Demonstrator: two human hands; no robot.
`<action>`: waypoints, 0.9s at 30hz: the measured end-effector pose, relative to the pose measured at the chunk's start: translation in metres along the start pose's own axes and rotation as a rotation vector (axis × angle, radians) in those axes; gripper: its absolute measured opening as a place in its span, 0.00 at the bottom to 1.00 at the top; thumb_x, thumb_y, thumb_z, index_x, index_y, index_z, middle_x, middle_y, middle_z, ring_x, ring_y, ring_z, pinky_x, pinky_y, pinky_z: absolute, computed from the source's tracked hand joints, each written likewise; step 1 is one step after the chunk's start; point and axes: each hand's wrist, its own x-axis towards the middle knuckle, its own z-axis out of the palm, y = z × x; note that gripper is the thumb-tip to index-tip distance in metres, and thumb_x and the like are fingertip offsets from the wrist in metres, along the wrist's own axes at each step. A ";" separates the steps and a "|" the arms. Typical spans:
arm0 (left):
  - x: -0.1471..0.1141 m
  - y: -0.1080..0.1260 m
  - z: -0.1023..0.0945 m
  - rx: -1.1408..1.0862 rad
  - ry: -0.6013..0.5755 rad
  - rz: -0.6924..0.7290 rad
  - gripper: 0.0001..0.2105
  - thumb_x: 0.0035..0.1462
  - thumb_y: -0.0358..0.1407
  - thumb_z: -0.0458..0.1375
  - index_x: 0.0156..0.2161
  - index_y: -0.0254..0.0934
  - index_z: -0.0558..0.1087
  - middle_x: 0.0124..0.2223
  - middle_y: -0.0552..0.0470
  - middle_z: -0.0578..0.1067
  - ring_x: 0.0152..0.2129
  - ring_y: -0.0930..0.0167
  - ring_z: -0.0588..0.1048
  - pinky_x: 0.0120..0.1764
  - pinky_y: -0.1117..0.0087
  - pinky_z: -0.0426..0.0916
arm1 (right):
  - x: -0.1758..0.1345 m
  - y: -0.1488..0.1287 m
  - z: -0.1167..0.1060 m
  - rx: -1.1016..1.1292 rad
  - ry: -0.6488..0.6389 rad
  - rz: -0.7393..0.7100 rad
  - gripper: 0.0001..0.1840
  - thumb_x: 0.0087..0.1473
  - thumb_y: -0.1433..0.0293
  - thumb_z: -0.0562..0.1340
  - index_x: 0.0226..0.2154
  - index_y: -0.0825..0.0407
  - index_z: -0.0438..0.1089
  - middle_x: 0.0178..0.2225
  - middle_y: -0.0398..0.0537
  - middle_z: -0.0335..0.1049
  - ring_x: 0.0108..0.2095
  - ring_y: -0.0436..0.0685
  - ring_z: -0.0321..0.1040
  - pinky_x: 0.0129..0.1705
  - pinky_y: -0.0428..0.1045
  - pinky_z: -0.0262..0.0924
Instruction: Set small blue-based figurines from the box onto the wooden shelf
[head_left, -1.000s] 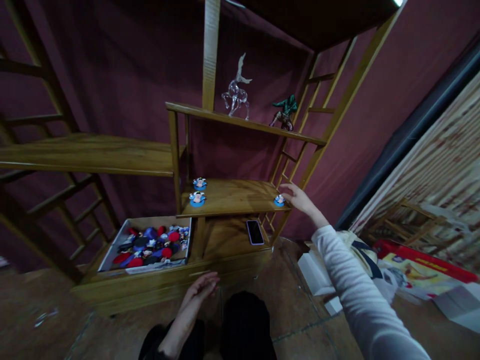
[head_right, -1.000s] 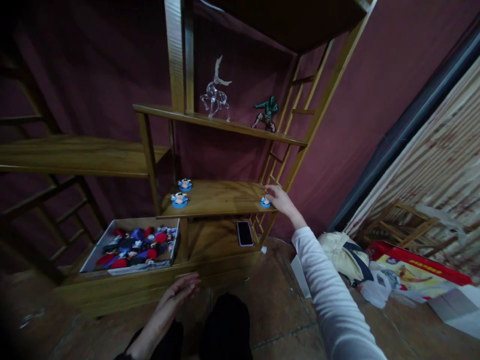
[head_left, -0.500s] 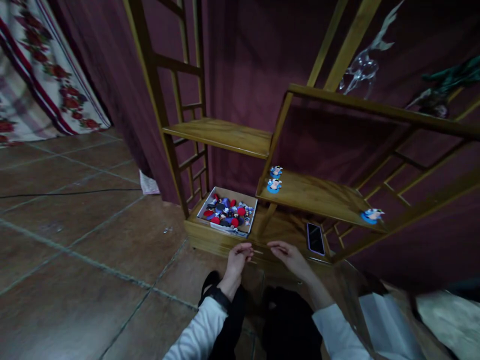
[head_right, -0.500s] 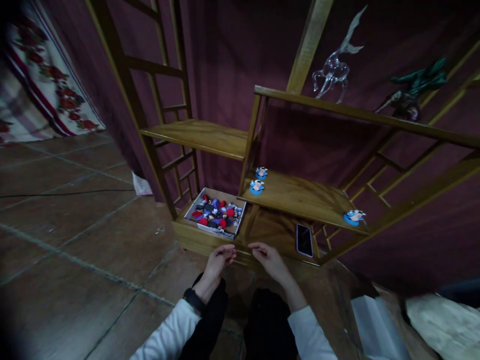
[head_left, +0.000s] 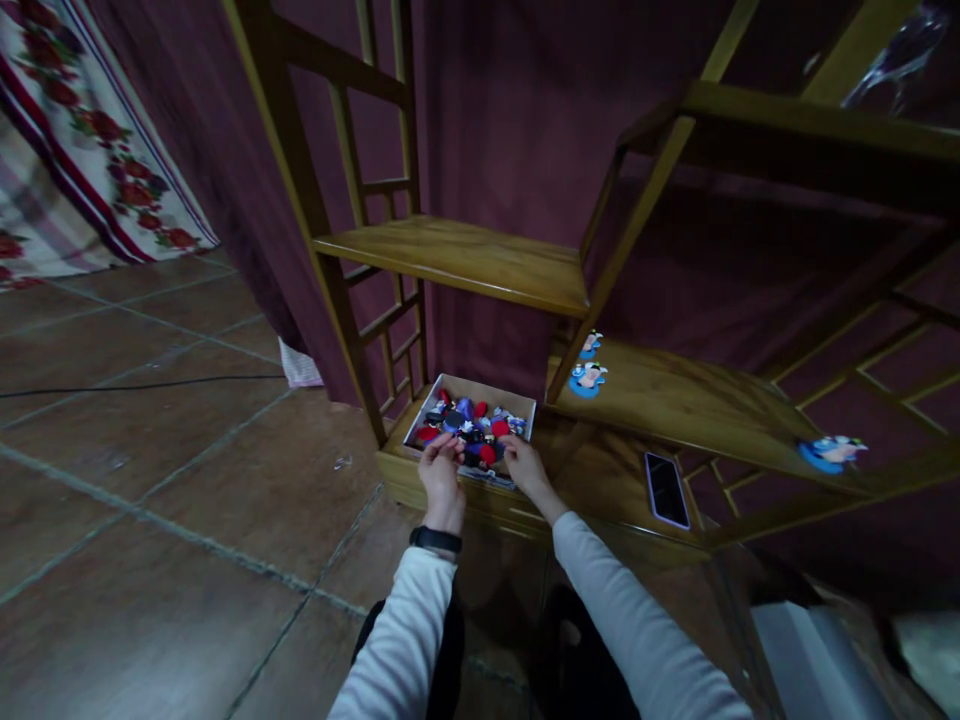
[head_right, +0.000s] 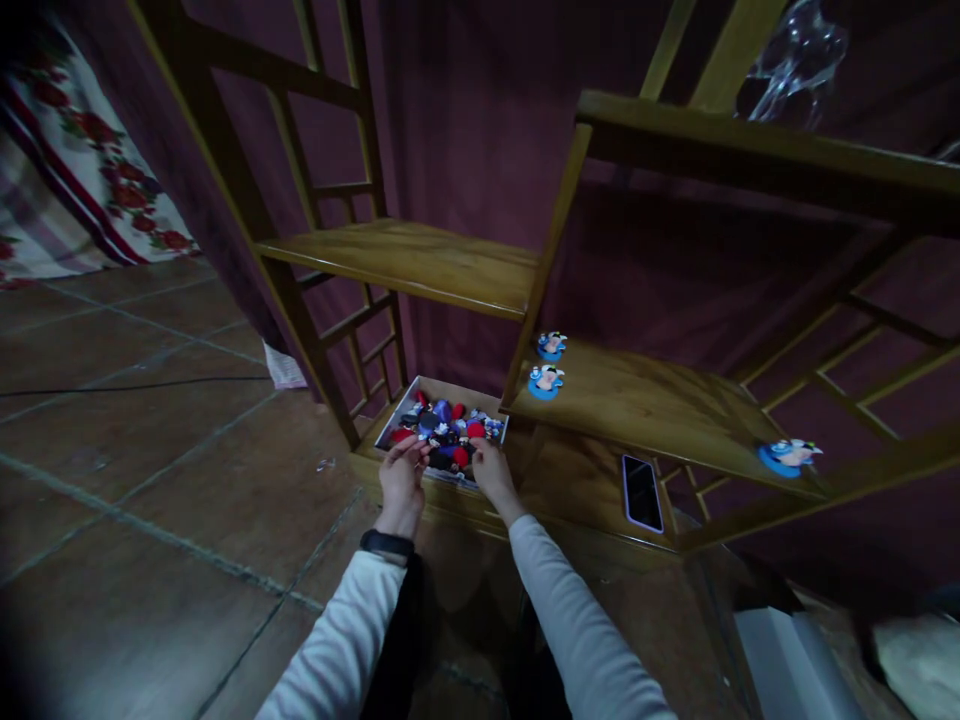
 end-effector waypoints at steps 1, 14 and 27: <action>0.005 0.000 -0.001 -0.002 0.012 -0.011 0.09 0.40 0.22 0.55 0.30 0.32 0.71 0.27 0.51 0.74 0.21 0.78 0.72 0.25 0.77 0.63 | 0.008 0.001 0.004 -0.048 0.006 0.019 0.19 0.49 0.78 0.52 0.41 0.48 0.68 0.42 0.46 0.71 0.42 0.52 0.67 0.46 0.47 0.59; 0.049 0.047 -0.017 -0.080 0.072 -0.050 0.11 0.45 0.18 0.49 0.33 0.31 0.68 0.28 0.51 0.71 0.21 0.79 0.71 0.21 0.82 0.63 | 0.078 0.003 0.033 -0.393 -0.004 0.042 0.19 0.53 0.77 0.49 0.47 0.53 0.65 0.48 0.50 0.65 0.50 0.54 0.59 0.53 0.45 0.48; 0.054 0.050 -0.010 -0.117 0.050 -0.094 0.10 0.47 0.19 0.49 0.34 0.31 0.67 0.30 0.51 0.71 0.21 0.80 0.71 0.22 0.82 0.64 | 0.119 -0.019 0.071 -0.587 -0.076 0.125 0.18 0.55 0.72 0.49 0.44 0.55 0.69 0.44 0.59 0.69 0.50 0.61 0.57 0.51 0.53 0.44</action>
